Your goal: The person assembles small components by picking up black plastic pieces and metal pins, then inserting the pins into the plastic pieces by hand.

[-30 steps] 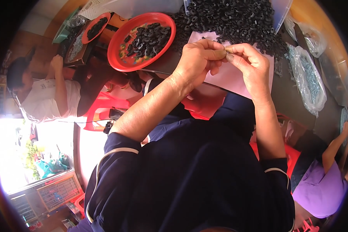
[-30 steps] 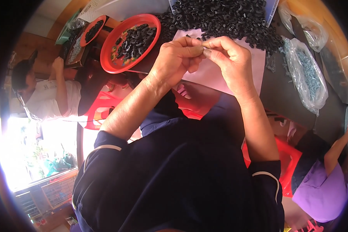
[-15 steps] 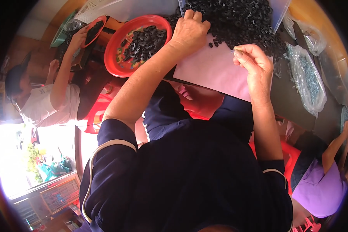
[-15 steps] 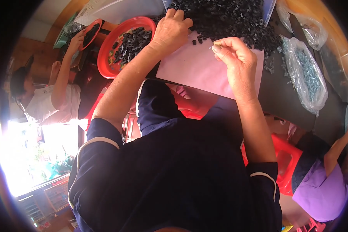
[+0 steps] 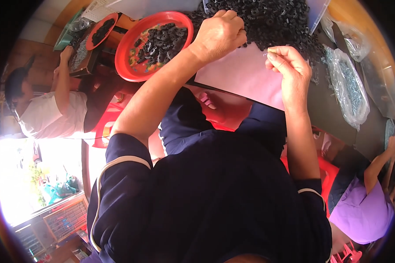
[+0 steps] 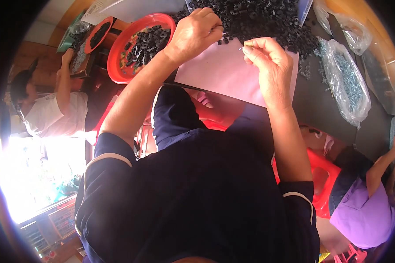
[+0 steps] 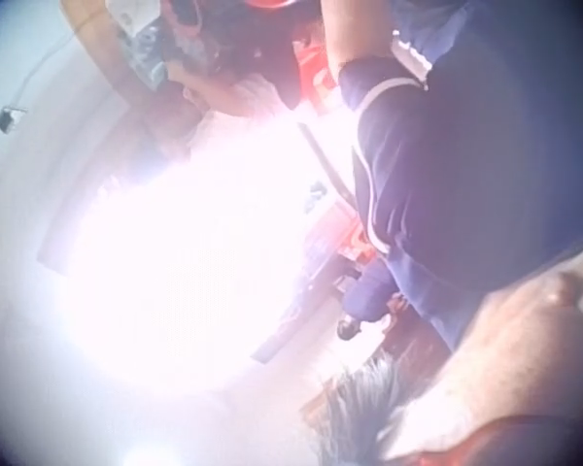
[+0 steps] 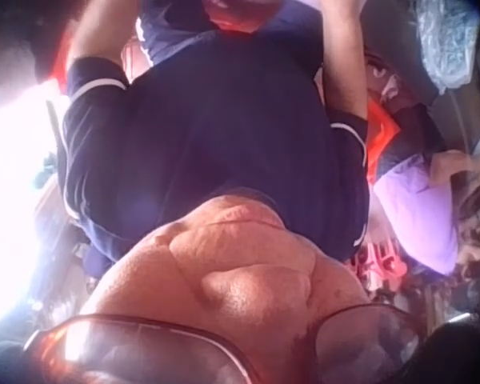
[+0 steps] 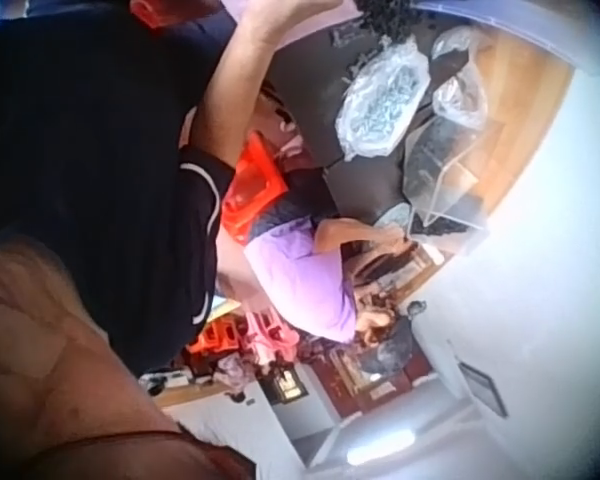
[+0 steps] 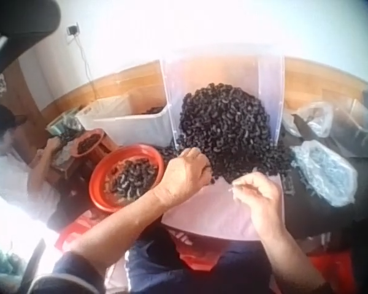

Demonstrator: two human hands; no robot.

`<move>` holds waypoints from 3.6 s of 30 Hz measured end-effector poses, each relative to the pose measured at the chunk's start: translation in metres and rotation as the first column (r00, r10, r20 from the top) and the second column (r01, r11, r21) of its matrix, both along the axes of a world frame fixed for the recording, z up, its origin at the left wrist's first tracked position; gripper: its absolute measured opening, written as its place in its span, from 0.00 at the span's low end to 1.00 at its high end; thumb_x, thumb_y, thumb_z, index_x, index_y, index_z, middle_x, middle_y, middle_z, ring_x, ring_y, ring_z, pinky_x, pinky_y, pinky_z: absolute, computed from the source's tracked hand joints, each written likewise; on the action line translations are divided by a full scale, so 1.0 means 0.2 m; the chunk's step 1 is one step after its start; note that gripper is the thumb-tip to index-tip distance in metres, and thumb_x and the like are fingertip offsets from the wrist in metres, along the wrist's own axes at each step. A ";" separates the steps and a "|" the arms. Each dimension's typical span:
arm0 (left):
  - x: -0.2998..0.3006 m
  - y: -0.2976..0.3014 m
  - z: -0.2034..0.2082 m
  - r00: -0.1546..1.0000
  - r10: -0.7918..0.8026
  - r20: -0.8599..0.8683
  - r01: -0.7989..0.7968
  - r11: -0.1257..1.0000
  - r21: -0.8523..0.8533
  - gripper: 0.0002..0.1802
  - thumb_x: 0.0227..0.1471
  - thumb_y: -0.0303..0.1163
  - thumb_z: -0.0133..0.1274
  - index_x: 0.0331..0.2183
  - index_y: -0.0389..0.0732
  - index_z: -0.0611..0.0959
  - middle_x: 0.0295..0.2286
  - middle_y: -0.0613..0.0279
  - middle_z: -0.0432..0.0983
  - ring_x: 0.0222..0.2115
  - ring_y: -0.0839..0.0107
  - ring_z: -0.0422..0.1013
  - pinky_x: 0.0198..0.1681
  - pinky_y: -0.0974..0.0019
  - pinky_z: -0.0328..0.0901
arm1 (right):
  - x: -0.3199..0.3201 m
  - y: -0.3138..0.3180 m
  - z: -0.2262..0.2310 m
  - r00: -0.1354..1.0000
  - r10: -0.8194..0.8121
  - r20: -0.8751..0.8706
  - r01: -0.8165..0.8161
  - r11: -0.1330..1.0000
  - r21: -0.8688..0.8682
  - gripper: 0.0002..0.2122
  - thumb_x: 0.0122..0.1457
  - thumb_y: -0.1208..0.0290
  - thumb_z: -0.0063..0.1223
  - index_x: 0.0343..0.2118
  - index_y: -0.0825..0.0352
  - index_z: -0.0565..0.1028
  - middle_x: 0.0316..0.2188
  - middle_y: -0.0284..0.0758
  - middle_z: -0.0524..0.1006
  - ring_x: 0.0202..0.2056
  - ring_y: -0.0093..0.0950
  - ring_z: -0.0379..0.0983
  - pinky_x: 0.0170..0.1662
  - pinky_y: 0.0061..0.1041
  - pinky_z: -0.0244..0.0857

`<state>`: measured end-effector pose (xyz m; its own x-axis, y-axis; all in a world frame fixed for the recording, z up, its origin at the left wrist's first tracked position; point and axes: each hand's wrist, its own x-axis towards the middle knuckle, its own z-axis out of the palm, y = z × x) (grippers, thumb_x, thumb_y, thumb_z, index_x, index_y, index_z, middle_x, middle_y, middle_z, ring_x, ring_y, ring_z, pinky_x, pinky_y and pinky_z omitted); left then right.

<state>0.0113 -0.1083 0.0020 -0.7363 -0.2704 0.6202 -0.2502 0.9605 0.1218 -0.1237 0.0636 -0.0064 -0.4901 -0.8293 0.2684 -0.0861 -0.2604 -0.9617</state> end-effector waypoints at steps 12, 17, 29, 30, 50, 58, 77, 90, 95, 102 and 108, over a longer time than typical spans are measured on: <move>0.19 0.40 0.00 0.950 0.164 -0.265 0.268 0.008 0.963 0.10 0.54 0.29 0.56 0.38 0.34 0.82 0.27 0.62 0.80 0.23 0.83 0.69 0.24 0.79 0.63 | 0.06 -0.04 0.02 0.992 0.101 -0.070 -0.099 0.995 0.034 0.03 0.57 0.77 0.57 0.32 0.71 0.78 0.27 0.29 0.77 0.30 0.17 0.71 0.37 0.17 0.66; 0.21 0.41 -0.01 0.936 0.128 -0.328 0.330 0.012 0.944 0.10 0.53 0.27 0.56 0.37 0.32 0.82 0.26 0.61 0.80 0.21 0.81 0.70 0.23 0.78 0.63 | 0.08 -0.05 0.03 0.968 0.097 -0.233 -0.089 0.995 0.045 0.04 0.57 0.78 0.57 0.32 0.72 0.77 0.26 0.29 0.77 0.30 0.15 0.71 0.35 0.17 0.66; 0.34 0.44 -0.06 0.841 0.379 -0.386 0.396 0.056 0.917 0.06 0.54 0.26 0.56 0.34 0.33 0.81 0.25 0.63 0.78 0.19 0.82 0.66 0.21 0.78 0.61 | 0.10 -0.29 0.07 0.519 -0.114 -0.847 -0.029 0.988 -0.150 0.02 0.52 0.77 0.56 0.28 0.64 0.78 0.25 0.33 0.77 0.27 0.35 0.76 0.29 0.30 0.68; 0.35 0.44 -0.05 0.838 0.379 -0.392 0.403 0.055 0.914 0.06 0.54 0.26 0.56 0.34 0.33 0.81 0.25 0.63 0.78 0.19 0.82 0.66 0.21 0.78 0.61 | 0.10 -0.33 0.08 0.416 -0.150 -0.897 0.010 0.987 -0.160 0.03 0.50 0.76 0.56 0.28 0.61 0.79 0.25 0.30 0.77 0.29 0.35 0.76 0.31 0.32 0.68; 0.37 0.44 -0.08 0.833 0.334 -0.441 0.460 0.024 0.888 0.06 0.56 0.25 0.55 0.35 0.31 0.79 0.27 0.59 0.78 0.23 0.80 0.70 0.22 0.76 0.64 | 0.05 -0.50 0.00 0.048 0.089 -0.995 -0.040 0.995 0.088 0.03 0.51 0.74 0.56 0.29 0.61 0.79 0.29 0.33 0.77 0.37 0.35 0.75 0.39 0.37 0.68; 0.30 0.36 0.01 0.517 0.589 -0.621 0.709 0.112 0.697 0.07 0.58 0.24 0.49 0.36 0.28 0.77 0.31 0.52 0.77 0.33 0.66 0.74 0.36 0.64 0.70 | 0.34 -0.19 0.21 0.916 0.285 -0.283 -0.286 0.957 0.037 0.08 0.58 0.84 0.50 0.39 0.73 0.78 0.38 0.34 0.80 0.42 0.20 0.76 0.48 0.20 0.68; 0.23 0.38 -0.01 0.546 0.647 -0.533 0.790 -0.186 0.584 0.05 0.56 0.23 0.51 0.35 0.32 0.76 0.27 0.53 0.76 0.26 0.65 0.74 0.31 0.65 0.72 | 0.39 -0.06 0.05 0.852 0.325 -0.410 -0.292 0.946 0.142 0.06 0.57 0.85 0.51 0.36 0.72 0.76 0.32 0.30 0.77 0.36 0.17 0.73 0.42 0.17 0.68; 0.24 0.40 -0.11 0.733 0.397 -0.552 0.558 0.113 0.822 0.09 0.57 0.24 0.54 0.38 0.29 0.79 0.29 0.58 0.78 0.29 0.73 0.73 0.35 0.71 0.69 | 0.18 -0.18 0.15 0.974 0.122 -0.193 -0.129 0.991 -0.022 0.06 0.52 0.81 0.53 0.32 0.72 0.79 0.29 0.32 0.79 0.33 0.17 0.73 0.41 0.18 0.67; 0.25 0.39 -0.11 0.771 0.362 -0.524 0.522 0.113 0.845 0.09 0.57 0.26 0.54 0.37 0.30 0.80 0.29 0.59 0.78 0.29 0.75 0.73 0.34 0.73 0.69 | 0.15 -0.23 0.12 0.964 0.197 -0.180 -0.196 0.980 0.022 0.06 0.53 0.79 0.52 0.32 0.71 0.79 0.27 0.31 0.79 0.29 0.17 0.73 0.36 0.17 0.66; 0.26 0.39 -0.11 0.812 0.327 -0.483 0.459 0.152 0.875 0.09 0.57 0.27 0.54 0.37 0.30 0.80 0.27 0.61 0.78 0.28 0.77 0.72 0.34 0.74 0.68 | 0.14 -0.23 0.12 0.947 0.235 -0.217 -0.213 0.970 0.120 0.08 0.56 0.77 0.52 0.36 0.71 0.79 0.29 0.31 0.78 0.30 0.18 0.73 0.37 0.18 0.66; 0.26 0.39 -0.12 0.814 0.319 -0.485 0.457 0.161 0.875 0.08 0.56 0.26 0.54 0.35 0.30 0.80 0.26 0.61 0.78 0.27 0.77 0.72 0.33 0.74 0.68 | 0.11 -0.23 0.13 0.928 0.292 -0.233 -0.266 0.955 0.134 0.08 0.56 0.76 0.52 0.37 0.70 0.79 0.29 0.30 0.78 0.30 0.18 0.72 0.38 0.18 0.66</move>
<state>0.0636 -0.0303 -0.0218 -0.5017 -0.8579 0.1109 0.2791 -0.0393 0.9595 -0.1013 0.0170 0.0199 -0.1637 -0.9513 0.2613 -0.2624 -0.2133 -0.9411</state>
